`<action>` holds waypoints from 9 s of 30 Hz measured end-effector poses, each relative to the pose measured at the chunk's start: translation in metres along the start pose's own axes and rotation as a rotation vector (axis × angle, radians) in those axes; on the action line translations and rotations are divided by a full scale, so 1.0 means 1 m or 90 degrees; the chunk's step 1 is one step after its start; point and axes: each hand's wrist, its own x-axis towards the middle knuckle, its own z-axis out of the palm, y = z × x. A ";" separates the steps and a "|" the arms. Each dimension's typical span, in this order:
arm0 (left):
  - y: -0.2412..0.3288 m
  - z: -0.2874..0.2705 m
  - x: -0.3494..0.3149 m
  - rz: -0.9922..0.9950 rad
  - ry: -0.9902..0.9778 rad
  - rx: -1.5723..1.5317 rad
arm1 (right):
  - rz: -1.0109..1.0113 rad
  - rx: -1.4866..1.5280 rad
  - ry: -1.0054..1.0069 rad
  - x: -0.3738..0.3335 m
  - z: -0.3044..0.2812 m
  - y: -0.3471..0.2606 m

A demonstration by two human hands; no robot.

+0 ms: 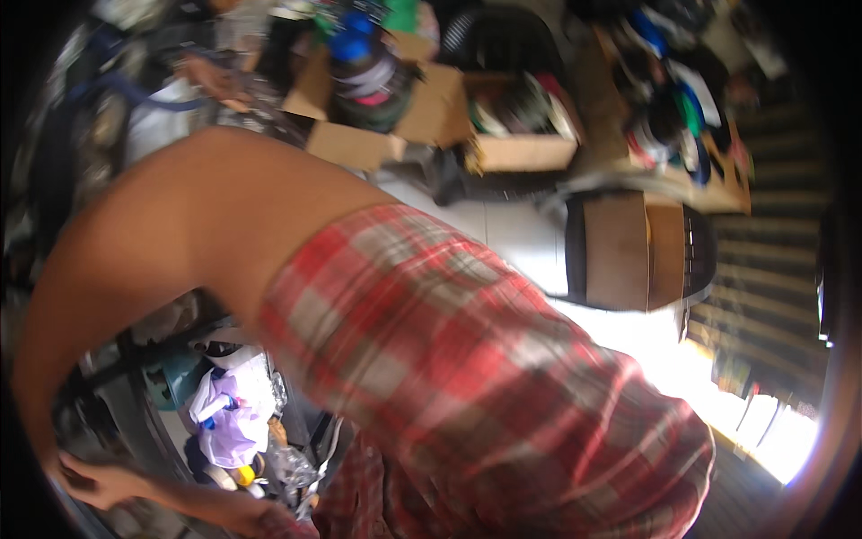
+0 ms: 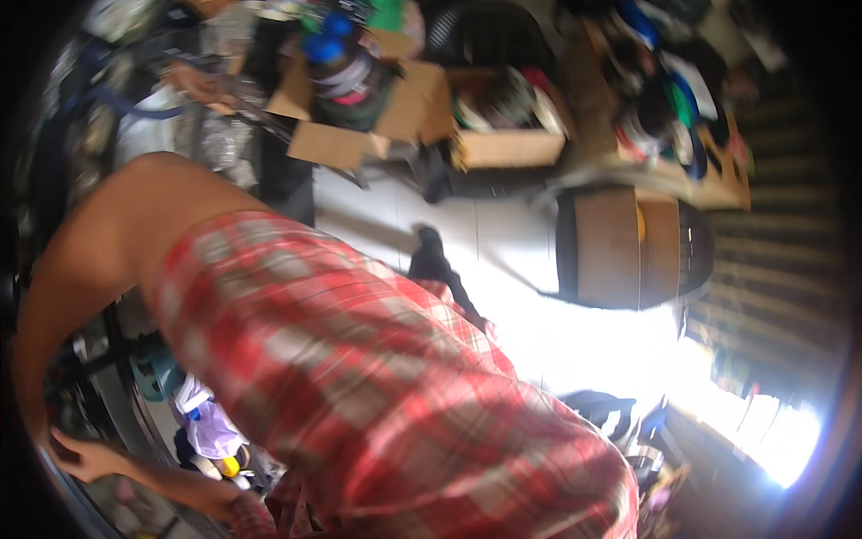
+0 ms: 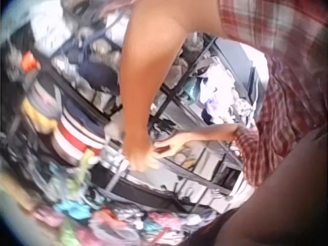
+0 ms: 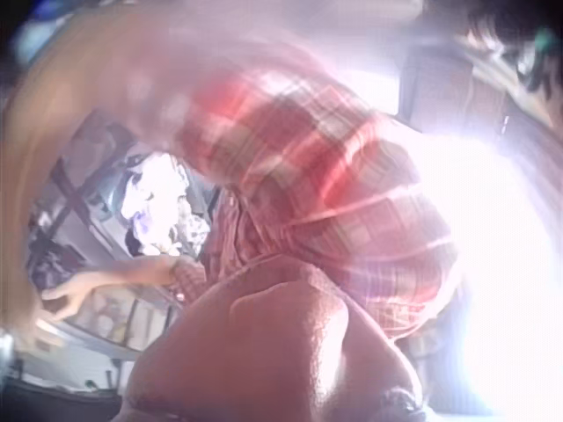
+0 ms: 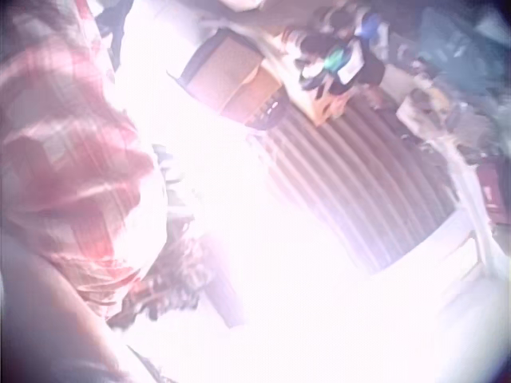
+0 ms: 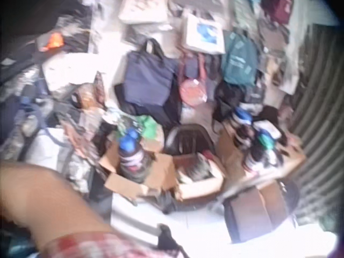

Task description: The person organizes rolls of textile webbing by removing them from a box, inspecting them, and placing them onto shelves in a storage area.

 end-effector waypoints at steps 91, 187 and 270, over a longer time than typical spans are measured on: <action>1.175 -0.060 -0.540 0.695 -1.019 -0.828 | 1.714 -0.792 0.589 -0.786 -1.098 -0.731; 0.973 -0.227 0.027 0.983 -0.793 -1.428 | 0.985 -1.121 0.091 0.043 -0.823 -0.549; 1.135 -0.042 -0.113 -0.559 -1.609 -2.133 | 0.462 -0.843 0.892 -0.126 -0.988 -0.456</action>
